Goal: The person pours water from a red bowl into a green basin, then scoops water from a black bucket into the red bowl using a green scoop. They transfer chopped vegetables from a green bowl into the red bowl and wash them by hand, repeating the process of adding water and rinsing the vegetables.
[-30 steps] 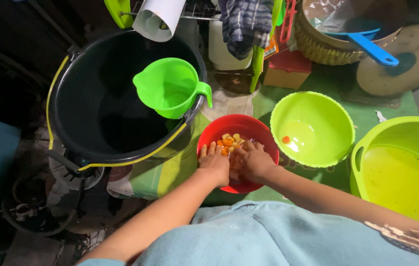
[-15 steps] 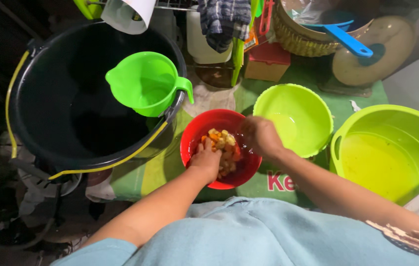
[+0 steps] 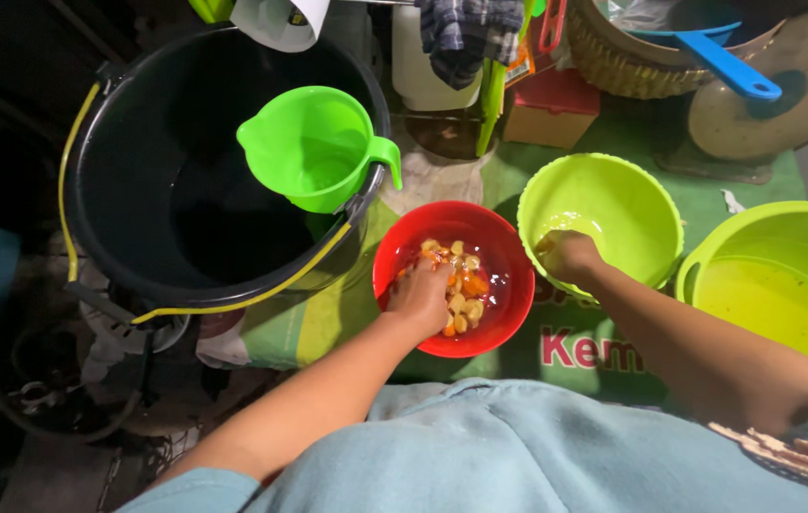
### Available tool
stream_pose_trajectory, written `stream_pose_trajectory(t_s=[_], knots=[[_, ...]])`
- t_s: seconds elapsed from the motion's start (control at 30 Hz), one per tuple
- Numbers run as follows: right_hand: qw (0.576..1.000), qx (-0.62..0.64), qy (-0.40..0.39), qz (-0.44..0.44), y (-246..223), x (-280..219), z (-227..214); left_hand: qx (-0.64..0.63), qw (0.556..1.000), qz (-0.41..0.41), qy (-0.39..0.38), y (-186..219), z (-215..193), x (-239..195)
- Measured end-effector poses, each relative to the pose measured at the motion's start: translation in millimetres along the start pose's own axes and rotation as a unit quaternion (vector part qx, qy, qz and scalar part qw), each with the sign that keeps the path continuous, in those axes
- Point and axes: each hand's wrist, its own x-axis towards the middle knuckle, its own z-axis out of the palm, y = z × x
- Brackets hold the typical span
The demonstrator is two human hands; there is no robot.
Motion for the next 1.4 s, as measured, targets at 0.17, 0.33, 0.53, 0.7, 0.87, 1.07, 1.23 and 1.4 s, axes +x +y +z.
stream_pose_trajectory(t_s=[0.17, 0.33, 0.53, 0.7, 0.87, 1.07, 1.23, 1.4], knots=[[0.965, 0.172, 0.196, 0.027, -39.7, -37.9, -42.9, 0.008, 1.000, -0.013, 0.012, -2.2, 0.3, -2.4], [0.925, 0.217, 0.260, -0.173, -116.3, -91.5, -55.1, 0.065, 0.993, -0.062, -0.071, 1.9, -3.8, 2.2], [0.980, -0.064, 0.011, -0.190, -159.0, -108.4, -27.0, 0.076, 0.987, -0.069, -0.126, 5.5, -3.4, 1.4], [0.992, -0.004, -0.083, -0.097, -151.2, -91.5, 15.3, 0.040, 0.992, -0.069, -0.095, -5.0, 11.8, 4.0], [0.995, 0.071, -0.045, -0.061, -134.1, -71.7, 27.8, -0.031, 0.998, -0.057, -0.021, -20.1, 17.3, 9.2], [0.989, -0.025, -0.048, -0.139, -150.7, -85.7, -17.9, -0.022, 0.995, -0.086, -0.054, 1.4, -6.8, -1.4], [0.976, -0.128, -0.130, -0.123, -169.8, -109.9, -21.8, 0.052, 0.992, -0.058, -0.104, -4.0, 3.9, -0.9], [0.996, 0.033, -0.081, -0.021, -158.4, -104.4, 1.7, 0.017, 0.999, -0.037, -0.006, -30.9, 41.7, 13.3]])
